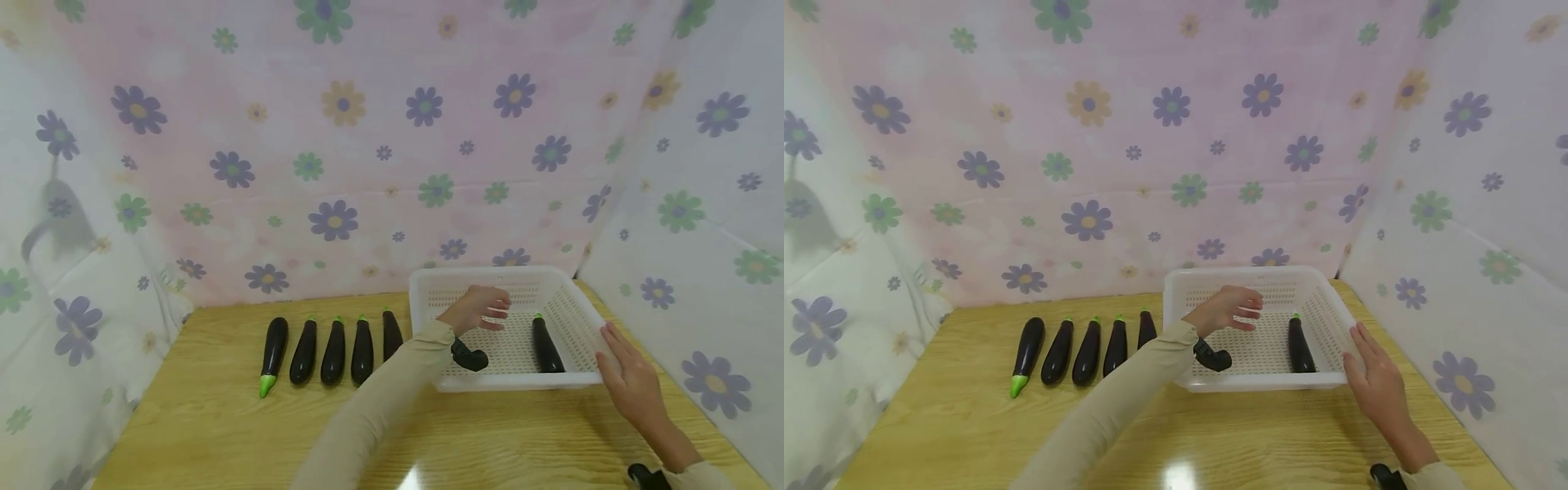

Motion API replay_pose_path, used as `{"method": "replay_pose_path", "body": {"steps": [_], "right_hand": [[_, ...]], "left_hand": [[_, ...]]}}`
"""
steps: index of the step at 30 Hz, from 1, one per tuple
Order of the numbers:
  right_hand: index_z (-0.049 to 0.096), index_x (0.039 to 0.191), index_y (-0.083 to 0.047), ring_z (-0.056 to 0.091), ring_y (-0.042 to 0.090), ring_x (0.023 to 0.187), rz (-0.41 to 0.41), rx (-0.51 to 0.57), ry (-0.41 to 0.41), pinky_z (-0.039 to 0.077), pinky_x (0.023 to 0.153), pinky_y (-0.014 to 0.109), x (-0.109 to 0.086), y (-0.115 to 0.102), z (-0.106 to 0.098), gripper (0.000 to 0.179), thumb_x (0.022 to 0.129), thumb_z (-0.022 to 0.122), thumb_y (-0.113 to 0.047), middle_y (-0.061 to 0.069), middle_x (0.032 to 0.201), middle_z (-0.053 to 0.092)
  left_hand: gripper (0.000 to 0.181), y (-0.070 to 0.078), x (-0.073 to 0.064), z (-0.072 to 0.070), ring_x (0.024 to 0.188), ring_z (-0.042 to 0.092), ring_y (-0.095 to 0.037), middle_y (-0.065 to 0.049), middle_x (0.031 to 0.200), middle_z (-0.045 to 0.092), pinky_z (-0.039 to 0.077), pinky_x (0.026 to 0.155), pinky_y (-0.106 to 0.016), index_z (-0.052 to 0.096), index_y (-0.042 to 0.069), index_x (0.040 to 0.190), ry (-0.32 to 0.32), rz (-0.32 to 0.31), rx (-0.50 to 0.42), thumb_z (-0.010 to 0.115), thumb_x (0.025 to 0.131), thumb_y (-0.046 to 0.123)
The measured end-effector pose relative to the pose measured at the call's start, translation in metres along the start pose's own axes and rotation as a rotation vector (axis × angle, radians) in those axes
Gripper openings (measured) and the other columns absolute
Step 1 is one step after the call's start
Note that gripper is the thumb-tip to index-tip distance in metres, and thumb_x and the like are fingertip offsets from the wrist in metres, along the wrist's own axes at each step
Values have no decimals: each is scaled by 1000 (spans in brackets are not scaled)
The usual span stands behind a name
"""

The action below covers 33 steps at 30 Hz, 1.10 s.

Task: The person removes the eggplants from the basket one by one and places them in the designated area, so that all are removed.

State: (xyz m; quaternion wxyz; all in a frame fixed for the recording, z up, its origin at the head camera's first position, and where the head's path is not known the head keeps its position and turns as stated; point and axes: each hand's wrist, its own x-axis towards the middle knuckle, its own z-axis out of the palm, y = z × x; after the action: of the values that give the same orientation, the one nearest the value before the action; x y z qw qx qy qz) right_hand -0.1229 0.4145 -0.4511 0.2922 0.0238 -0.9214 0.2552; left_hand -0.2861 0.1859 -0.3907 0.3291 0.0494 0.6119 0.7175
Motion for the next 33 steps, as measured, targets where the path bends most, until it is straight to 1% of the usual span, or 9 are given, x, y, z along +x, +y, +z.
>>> {"method": "replay_pose_path", "body": {"steps": [4,9,12,17,20,25,28,30,33], "right_hand": [[34,135,-5,23,27,128,5,-1,-7,13,105,38,2,-1,0,46,91,44,-16,7,141,27],[34,135,-5,24,32,127,3,-7,1,14,105,39,3,-1,-2,46,91,44,-15,10,140,29],[36,134,-4,25,32,127,-9,-7,18,13,106,35,4,-2,-1,46,90,45,-14,10,140,29],[36,134,-4,26,35,125,6,-1,18,15,105,40,5,-6,0,46,90,45,-14,12,139,30],[35,134,-3,26,36,125,26,-7,5,15,104,44,3,-7,-2,46,90,44,-14,12,139,29],[35,134,-5,24,29,127,34,-14,5,16,103,45,0,-5,-5,46,90,45,-14,12,139,30],[36,134,-6,25,27,127,27,-14,12,17,103,45,1,-5,-5,46,89,45,-13,10,139,31],[36,134,-5,26,28,127,16,-11,20,17,103,43,2,-5,-3,47,89,46,-12,10,139,31],[37,134,-5,27,30,126,5,-11,26,17,105,37,2,-5,-1,47,88,47,-10,11,138,32]], "left_hand": [[17,-7,9,9,72,55,-25,-18,98,57,45,78,-51,64,4,89,26,-9,1,64,74,11],[14,-11,10,19,83,56,-31,-20,101,57,45,78,-51,64,8,88,18,-31,38,64,74,13],[15,-12,11,25,88,55,-34,-21,104,55,45,78,-52,63,10,89,-2,-79,51,64,74,13],[25,-15,19,32,100,51,-38,-21,103,53,43,79,-53,60,3,95,-26,-180,27,64,72,12],[35,-19,23,37,99,49,-39,-22,104,51,42,80,-54,56,-2,103,-44,-236,10,65,72,11],[40,-27,32,50,95,50,-39,-23,101,50,41,79,-57,54,-4,108,-16,-315,12,66,73,12],[42,-29,34,55,94,50,-39,-23,99,51,41,78,-57,53,-3,108,-12,-331,5,66,72,12],[41,-32,35,58,92,51,-39,-24,98,51,41,77,-58,52,-3,107,-9,-334,-7,67,71,11],[41,-36,37,61,90,52,-39,-21,101,51,42,74,-58,52,-2,109,-30,-325,-7,66,72,11]]}}
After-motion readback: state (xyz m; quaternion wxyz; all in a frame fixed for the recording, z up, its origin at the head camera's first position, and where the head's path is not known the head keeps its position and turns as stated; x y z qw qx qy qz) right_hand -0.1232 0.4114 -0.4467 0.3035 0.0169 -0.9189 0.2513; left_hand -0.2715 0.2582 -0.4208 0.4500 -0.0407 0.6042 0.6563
